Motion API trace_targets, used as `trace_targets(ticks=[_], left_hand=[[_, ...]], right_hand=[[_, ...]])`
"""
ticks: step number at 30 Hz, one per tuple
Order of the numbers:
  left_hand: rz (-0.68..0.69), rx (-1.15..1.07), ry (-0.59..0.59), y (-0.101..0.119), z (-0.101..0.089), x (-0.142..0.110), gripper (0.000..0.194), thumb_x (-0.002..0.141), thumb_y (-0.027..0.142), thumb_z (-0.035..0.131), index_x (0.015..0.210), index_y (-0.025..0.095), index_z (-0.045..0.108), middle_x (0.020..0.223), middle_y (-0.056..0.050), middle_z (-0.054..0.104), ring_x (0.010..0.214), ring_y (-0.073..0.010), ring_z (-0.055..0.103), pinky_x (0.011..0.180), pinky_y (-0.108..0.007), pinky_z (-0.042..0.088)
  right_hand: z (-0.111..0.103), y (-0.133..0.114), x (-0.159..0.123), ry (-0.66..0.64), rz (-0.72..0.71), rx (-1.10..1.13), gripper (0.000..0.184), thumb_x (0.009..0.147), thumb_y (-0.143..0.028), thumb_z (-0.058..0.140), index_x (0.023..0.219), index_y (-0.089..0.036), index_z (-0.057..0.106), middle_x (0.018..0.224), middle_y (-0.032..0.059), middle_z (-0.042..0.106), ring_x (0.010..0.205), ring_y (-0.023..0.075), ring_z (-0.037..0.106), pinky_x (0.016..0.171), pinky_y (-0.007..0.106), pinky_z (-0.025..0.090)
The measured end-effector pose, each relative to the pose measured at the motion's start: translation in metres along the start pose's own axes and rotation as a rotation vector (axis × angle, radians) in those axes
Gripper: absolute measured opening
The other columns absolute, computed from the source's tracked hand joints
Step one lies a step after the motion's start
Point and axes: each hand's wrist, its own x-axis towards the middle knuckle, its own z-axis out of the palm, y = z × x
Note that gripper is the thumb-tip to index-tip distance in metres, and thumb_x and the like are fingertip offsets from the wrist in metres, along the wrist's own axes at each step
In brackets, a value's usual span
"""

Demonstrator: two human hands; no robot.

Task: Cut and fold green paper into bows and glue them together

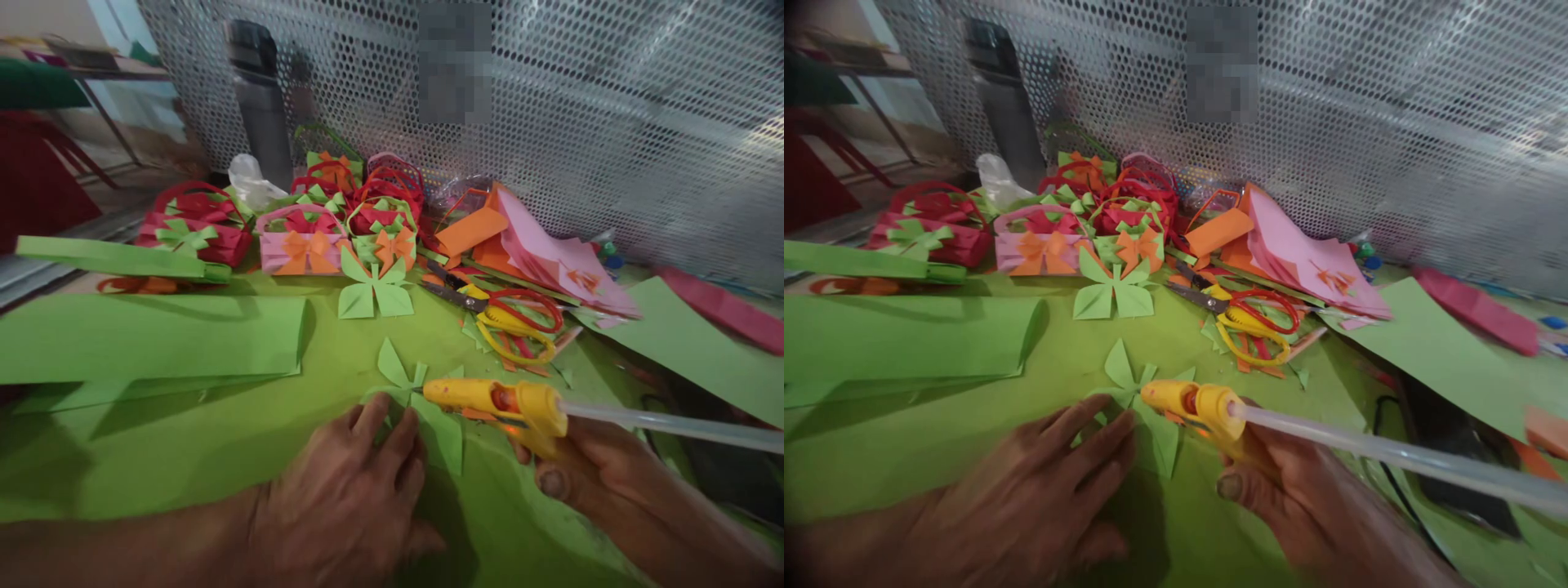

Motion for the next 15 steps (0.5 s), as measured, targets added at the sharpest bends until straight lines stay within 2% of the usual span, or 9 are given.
trace_targets(ticks=[4, 9, 13, 15], left_hand=[[0.004, -0.015, -0.017, 0.0011, 0.0009, -0.0005, 0.051, 0.088, 0.053, 0.038, 0.091, 0.014, 0.07, 0.097, -0.014, 0.067, 0.091, -0.032, 0.058, 0.066, -0.041, 0.05], [0.002, -0.05, -0.01, 0.0005, 0.0035, -0.0032, 0.046, 0.089, 0.05, 0.039, 0.088, 0.015, 0.07, 0.099, -0.014, 0.067, 0.089, -0.0297, 0.058, 0.064, -0.04, 0.049], [0.006, -0.049, -0.018, -0.0004, 0.0024, -0.0028, 0.042, 0.088, 0.049, 0.043, 0.09, 0.016, 0.069, 0.102, -0.014, 0.066, 0.091, -0.0297, 0.057, 0.065, -0.04, 0.049], [0.0, -0.048, -0.021, -0.0001, 0.0014, -0.0019, 0.045, 0.088, 0.05, 0.041, 0.091, 0.015, 0.069, 0.101, -0.014, 0.066, 0.091, -0.0304, 0.058, 0.066, -0.04, 0.049]], right_hand=[[0.0, -0.0008, -0.0016, 0.05, -0.004, -0.008, 0.039, 0.083, -0.038, 0.053, 0.119, -0.027, 0.058, 0.093, 0.0061, 0.069, 0.086, 0.0266, 0.064, 0.073, 0.036, 0.054], [0.0015, -0.0024, -0.0039, 0.038, 0.004, -0.045, 0.036, 0.082, -0.04, 0.053, 0.114, -0.027, 0.062, 0.09, 0.0057, 0.069, 0.081, 0.0262, 0.065, 0.073, 0.038, 0.055], [0.0034, -0.0048, 0.0005, 0.048, -0.011, -0.045, 0.032, 0.081, -0.044, 0.053, 0.105, -0.027, 0.066, 0.072, 0.003, 0.068, 0.069, 0.0254, 0.065, 0.071, 0.039, 0.056], [0.0033, -0.0069, 0.0011, 0.103, -0.008, -0.031, 0.03, 0.079, -0.045, 0.055, 0.1, -0.027, 0.068, 0.067, 0.0026, 0.068, 0.065, 0.0254, 0.065, 0.066, 0.038, 0.057]])
